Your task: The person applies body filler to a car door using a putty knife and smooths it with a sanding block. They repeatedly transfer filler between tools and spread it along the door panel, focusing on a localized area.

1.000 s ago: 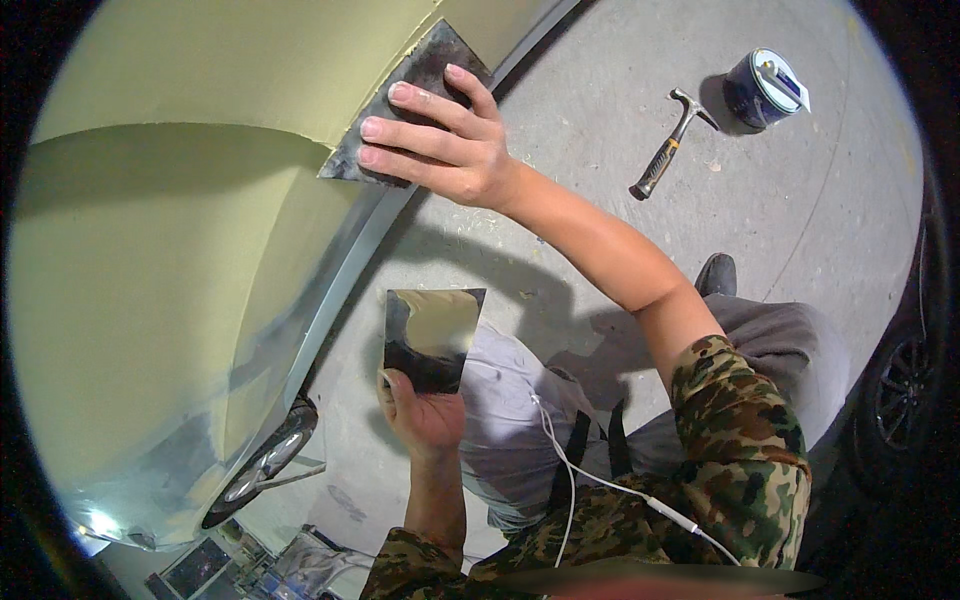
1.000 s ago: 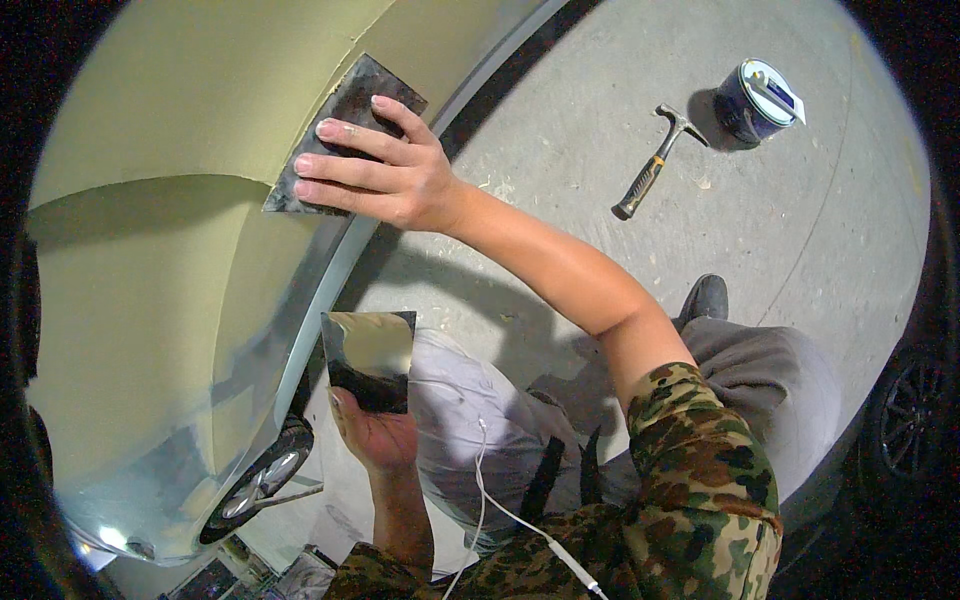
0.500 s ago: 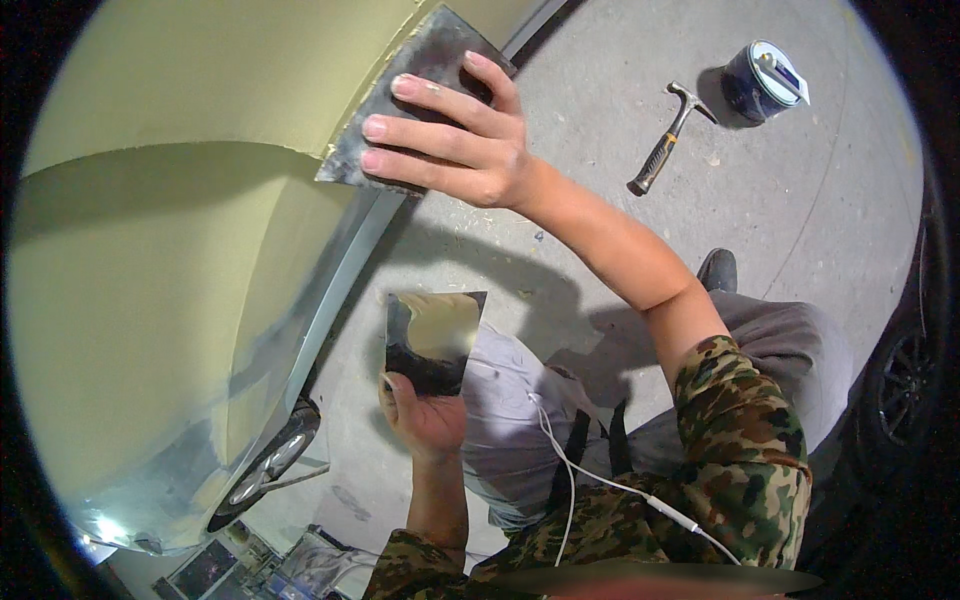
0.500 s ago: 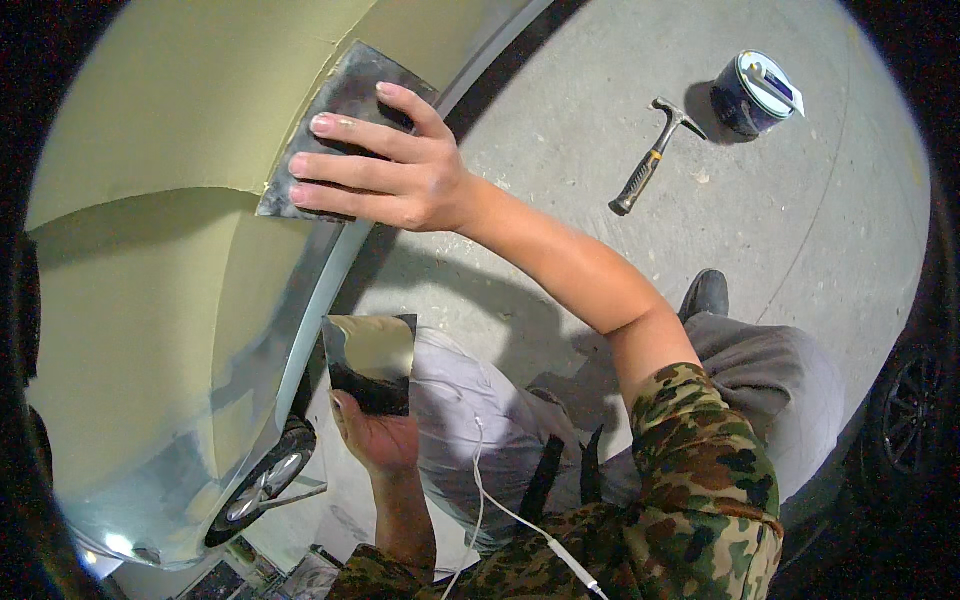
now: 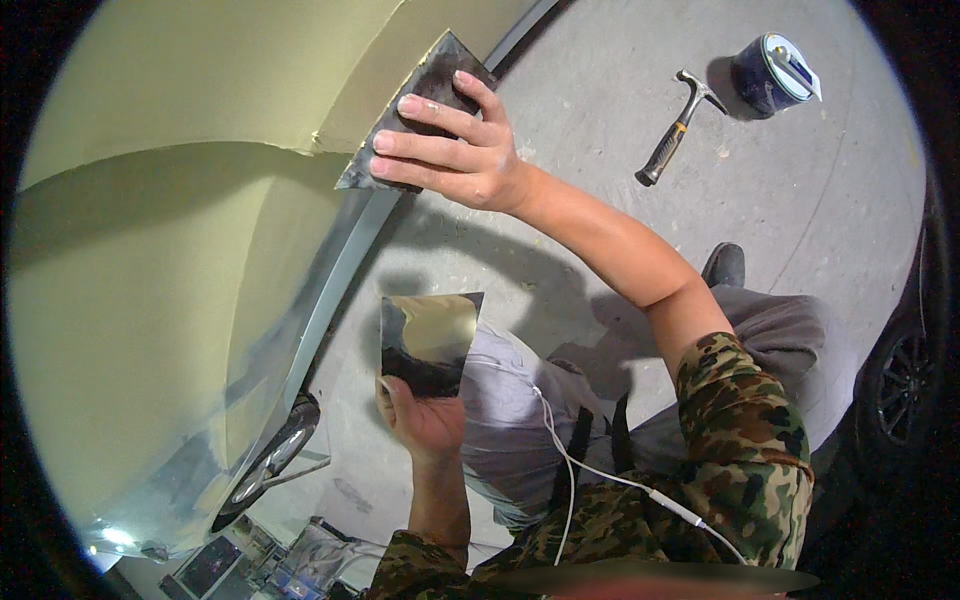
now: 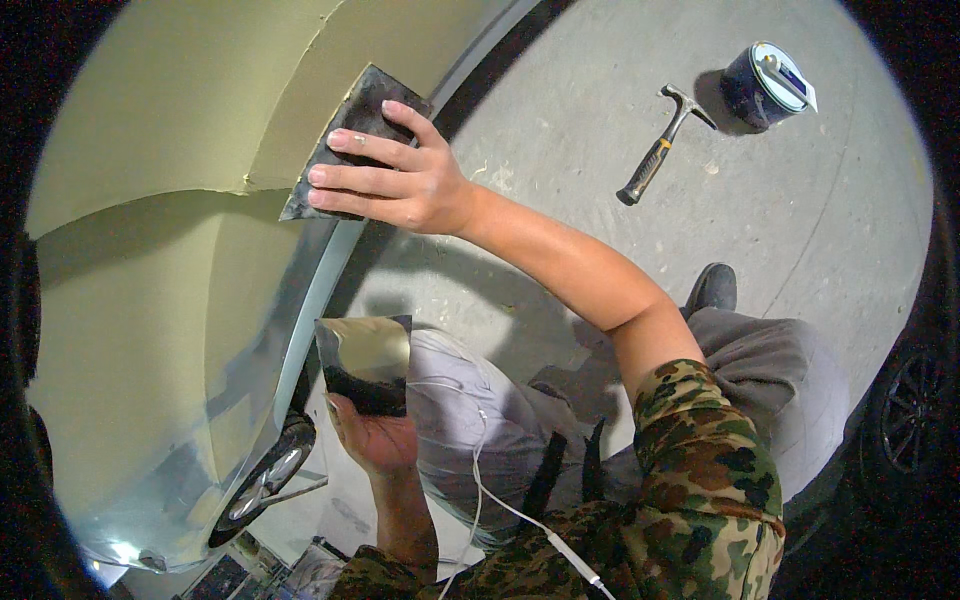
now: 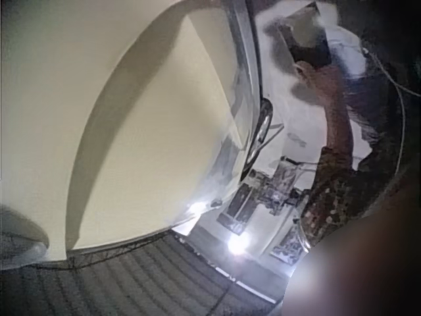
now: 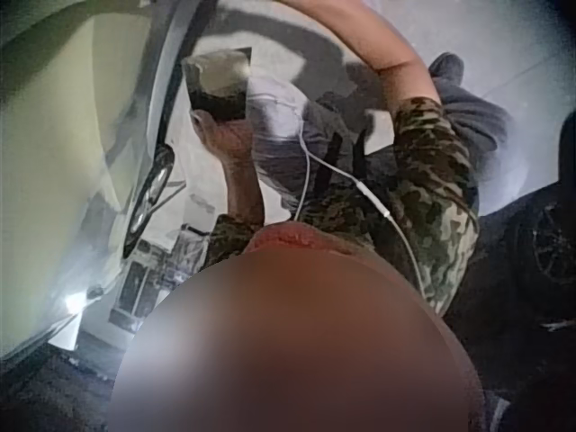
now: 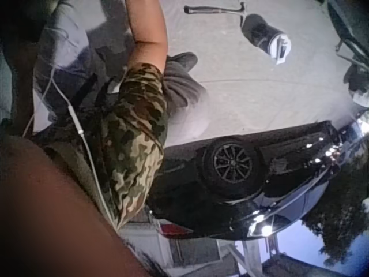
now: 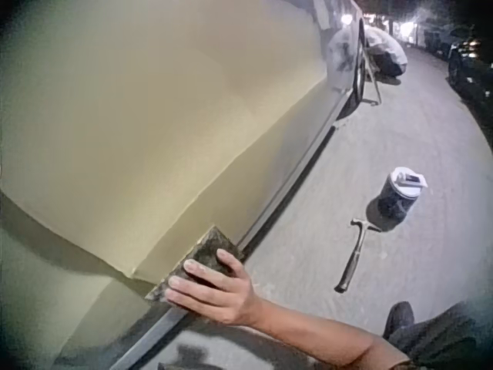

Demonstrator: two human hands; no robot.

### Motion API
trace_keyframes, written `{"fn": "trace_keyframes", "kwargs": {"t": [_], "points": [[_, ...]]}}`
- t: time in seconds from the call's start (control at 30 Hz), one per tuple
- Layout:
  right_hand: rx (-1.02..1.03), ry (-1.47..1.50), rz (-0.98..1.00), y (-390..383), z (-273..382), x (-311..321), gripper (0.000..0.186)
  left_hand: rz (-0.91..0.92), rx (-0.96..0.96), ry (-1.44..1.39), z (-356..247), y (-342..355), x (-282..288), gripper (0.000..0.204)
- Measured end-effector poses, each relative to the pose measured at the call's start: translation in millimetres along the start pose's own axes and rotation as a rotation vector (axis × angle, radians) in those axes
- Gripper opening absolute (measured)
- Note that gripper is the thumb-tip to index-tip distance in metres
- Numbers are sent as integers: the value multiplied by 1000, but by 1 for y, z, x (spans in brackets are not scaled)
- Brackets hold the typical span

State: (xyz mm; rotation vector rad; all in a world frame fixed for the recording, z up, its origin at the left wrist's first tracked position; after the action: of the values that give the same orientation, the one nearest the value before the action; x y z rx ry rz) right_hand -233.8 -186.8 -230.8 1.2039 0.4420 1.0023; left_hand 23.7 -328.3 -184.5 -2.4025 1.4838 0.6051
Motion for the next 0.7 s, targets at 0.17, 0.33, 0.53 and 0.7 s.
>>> {"fn": "trace_keyframes", "kwargs": {"t": [0.17, 0.33, 0.53, 0.7], "points": [[-11, 19, 67, -34, -4, -14, 40, -37, 6, 36, -2, -1, 6, 59], [-18, -6, 112, -64, -15, -24, 42, -16, 39, 56, 0, 3, 4, 60], [-39, -16, 275, -89, -27, -12, 39, -5, 61, 14, 3, 0, 6, 60], [-112, 5, 176, -72, -20, 22, 36, 1, 61, 100, -1, 7, -10, 62]]}}
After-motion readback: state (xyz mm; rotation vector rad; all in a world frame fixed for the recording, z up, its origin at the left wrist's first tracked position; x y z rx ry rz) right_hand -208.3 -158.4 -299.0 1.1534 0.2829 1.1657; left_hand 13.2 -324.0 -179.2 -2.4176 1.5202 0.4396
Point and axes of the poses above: each hand's wrist, its own y-axis towards the middle knuckle, its own x-axis out of the back of the hand, z = x × y, the point moved 3 cm from there along y, towards the middle knuckle, and after that the axes turned 12 degrees about -x, right-handed, at the moved point
